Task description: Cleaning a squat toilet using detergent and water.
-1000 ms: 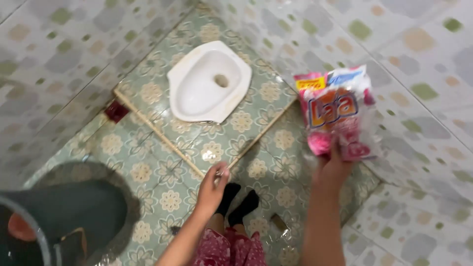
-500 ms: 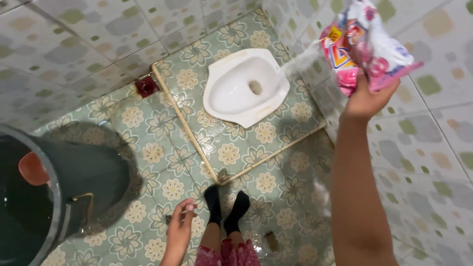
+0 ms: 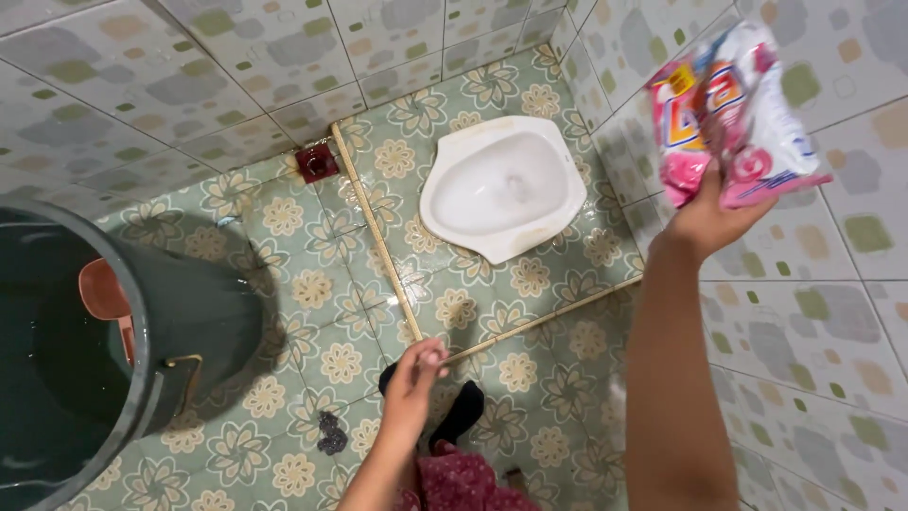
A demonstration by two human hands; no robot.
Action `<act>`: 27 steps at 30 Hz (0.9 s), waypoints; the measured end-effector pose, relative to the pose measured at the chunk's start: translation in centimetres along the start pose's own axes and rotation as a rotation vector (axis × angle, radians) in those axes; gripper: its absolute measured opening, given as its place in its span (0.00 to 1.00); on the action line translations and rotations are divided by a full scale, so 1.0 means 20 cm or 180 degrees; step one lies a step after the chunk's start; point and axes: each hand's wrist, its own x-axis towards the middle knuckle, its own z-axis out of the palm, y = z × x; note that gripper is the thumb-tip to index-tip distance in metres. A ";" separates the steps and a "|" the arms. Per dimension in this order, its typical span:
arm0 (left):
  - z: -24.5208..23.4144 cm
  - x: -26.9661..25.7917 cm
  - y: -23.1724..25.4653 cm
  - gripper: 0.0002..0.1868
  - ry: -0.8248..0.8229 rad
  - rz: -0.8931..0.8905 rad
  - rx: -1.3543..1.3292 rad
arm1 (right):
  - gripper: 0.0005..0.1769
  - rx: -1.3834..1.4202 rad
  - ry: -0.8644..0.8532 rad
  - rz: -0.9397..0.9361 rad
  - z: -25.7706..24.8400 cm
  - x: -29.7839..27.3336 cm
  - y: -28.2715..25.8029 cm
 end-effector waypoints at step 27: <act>-0.21 0.02 -0.14 0.16 0.0373 -0.0046 -0.0055 | 0.38 0.0435 -0.1206 0.0375 0.70 -0.04 -0.08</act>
